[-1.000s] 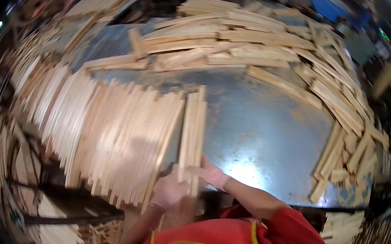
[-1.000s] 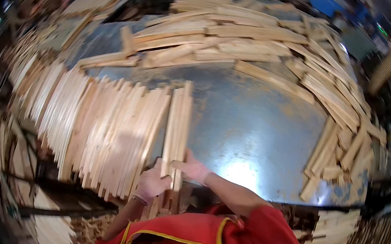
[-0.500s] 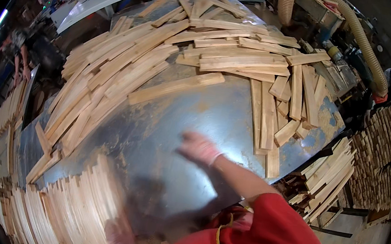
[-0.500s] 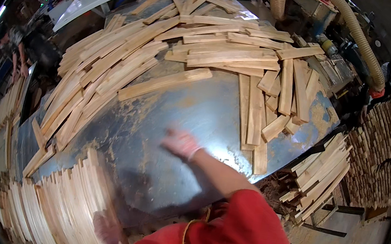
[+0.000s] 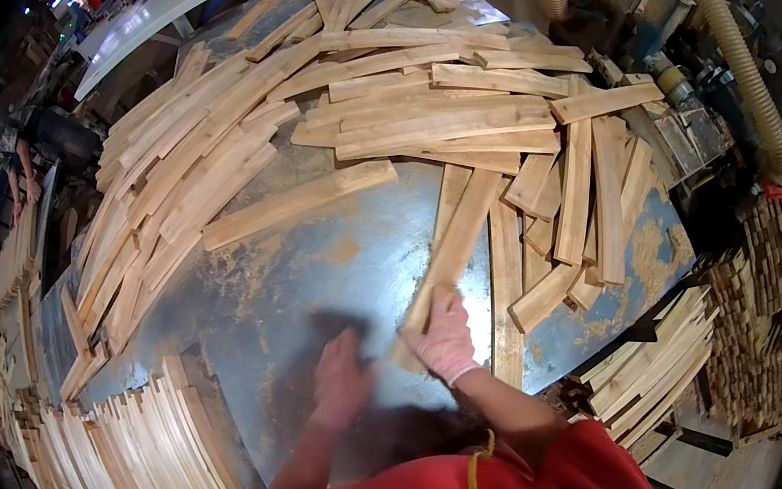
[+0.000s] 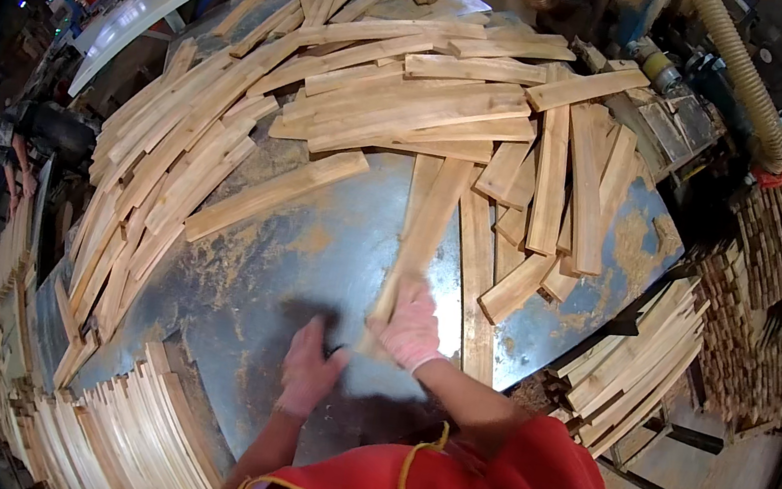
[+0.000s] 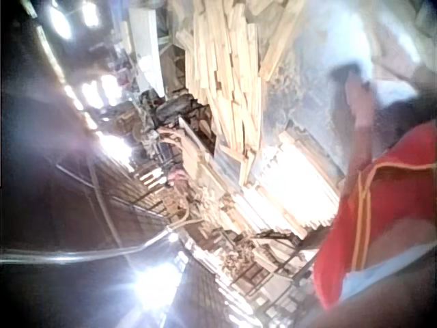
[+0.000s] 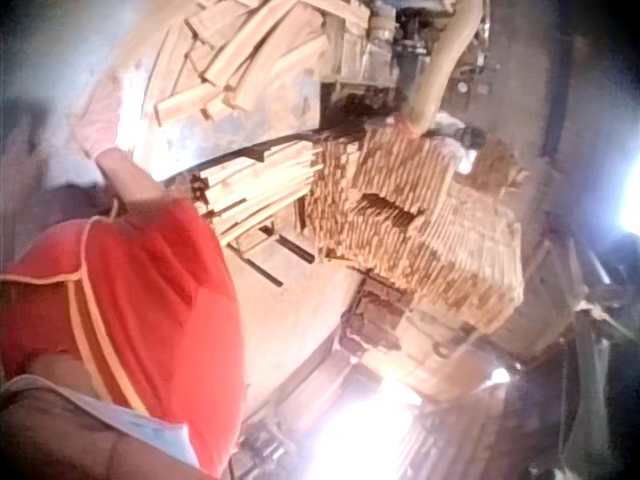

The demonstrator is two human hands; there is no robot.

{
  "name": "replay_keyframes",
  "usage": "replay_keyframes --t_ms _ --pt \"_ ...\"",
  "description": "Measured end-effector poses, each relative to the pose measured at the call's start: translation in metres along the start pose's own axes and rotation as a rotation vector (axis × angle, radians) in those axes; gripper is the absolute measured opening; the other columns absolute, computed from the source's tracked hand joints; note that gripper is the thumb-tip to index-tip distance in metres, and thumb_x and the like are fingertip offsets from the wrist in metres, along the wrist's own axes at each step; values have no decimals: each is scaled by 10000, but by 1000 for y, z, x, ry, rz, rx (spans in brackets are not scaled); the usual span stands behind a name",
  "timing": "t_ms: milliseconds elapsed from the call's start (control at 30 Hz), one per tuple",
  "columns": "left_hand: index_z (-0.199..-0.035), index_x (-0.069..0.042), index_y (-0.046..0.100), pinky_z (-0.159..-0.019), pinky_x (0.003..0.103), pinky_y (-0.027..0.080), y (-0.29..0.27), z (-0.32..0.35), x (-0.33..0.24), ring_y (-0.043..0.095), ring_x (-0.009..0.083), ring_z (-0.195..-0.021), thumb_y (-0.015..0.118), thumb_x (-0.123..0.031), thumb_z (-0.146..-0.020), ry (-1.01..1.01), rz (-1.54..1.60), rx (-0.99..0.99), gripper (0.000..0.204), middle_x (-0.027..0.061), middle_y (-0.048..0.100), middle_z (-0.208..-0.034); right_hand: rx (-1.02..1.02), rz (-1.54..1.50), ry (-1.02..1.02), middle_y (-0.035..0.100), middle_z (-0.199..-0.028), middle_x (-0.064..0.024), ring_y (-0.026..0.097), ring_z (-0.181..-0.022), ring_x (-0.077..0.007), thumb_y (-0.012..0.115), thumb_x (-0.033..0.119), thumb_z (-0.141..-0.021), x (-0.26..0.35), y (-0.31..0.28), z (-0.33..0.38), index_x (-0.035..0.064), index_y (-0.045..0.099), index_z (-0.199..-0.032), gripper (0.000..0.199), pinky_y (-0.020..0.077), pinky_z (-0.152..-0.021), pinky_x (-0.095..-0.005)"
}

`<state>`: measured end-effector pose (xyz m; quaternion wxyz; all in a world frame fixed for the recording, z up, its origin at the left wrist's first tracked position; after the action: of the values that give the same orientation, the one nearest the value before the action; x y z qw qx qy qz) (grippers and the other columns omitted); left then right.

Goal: The person repeatedly picks up small wooden planks from a large pile on a metal table and stacks them into a neat, organized pile. The worker uses both hands to gather the planks and align them before placing them onto the growing stack.

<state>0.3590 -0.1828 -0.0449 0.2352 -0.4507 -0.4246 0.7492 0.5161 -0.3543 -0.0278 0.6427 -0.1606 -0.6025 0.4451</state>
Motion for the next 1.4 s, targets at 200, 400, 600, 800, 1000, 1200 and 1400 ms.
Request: replay_keyframes --t_ms 200,400,600,800,1000,1200,1400 --pt "-1674 -85 257 -1120 550 439 12 -66 -87 470 367 -1435 853 -566 -773 122 -278 209 1182 184 500 -1538 100 -934 228 622 -1085 -117 624 -933 -227 763 188 -907 -56 22 -55 50 482 -1245 460 568 -793 -377" --pt "-1617 -122 407 -973 515 519 8 -2 -11 627 396 -1150 766 -345 -897 54 -293 143 835 166 610 -1244 237 -1132 248 649 -1148 -129 596 -1006 -205 771 253 -923 -22 69 -3 39 380 -1545 765 561 -811 -354" --pt "-1641 -117 413 -1004 454 552 -35 226 93 665 292 -1244 792 -391 -891 -384 384 396 884 195 674 -1333 568 -770 215 649 -1316 -234 655 -1154 -294 774 394 -927 21 178 119 -7 261 -1630 958 550 -1012 -402" --pt "-1608 -77 440 -1097 515 481 17 366 254 599 370 -1300 599 -453 -1011 -800 554 -51 723 201 574 -1485 791 -127 -127 601 -1429 -367 606 -1346 -471 718 414 -900 160 283 235 -57 285 -1618 961 491 -1149 -459" --pt "-1643 -75 384 -1218 562 356 -32 381 357 457 404 -1453 569 -535 -1003 -665 -598 -330 810 182 450 -1626 1256 -47 -613 720 -1242 -308 684 -1206 -460 715 389 -855 269 389 309 -51 519 -1430 750 539 -1039 -472" --pt "-1626 -78 402 -1246 581 304 -86 348 274 348 437 -1534 802 -458 -792 -524 -454 -311 1000 198 424 -1631 254 -218 -589 722 -1163 -267 695 -1096 -442 692 380 -849 181 176 83 53 631 -1330 585 556 -963 -506" --pt "-1605 -64 431 -1237 592 318 -44 217 146 372 452 -1515 849 -406 -758 -172 -436 -49 1005 218 424 -1623 -170 445 160 719 -1235 -207 681 -1203 -372 663 217 -857 -32 -88 -82 60 706 -1176 358 548 -1011 -487"
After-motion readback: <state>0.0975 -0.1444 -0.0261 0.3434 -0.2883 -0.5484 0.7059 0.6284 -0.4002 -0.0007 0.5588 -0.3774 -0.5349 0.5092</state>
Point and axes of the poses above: each hand's wrist, its own z-axis away from the middle knuckle, its own y-axis out of the palm, x = y × z, the point moved 10 cm from there along -z, towards the middle knuckle
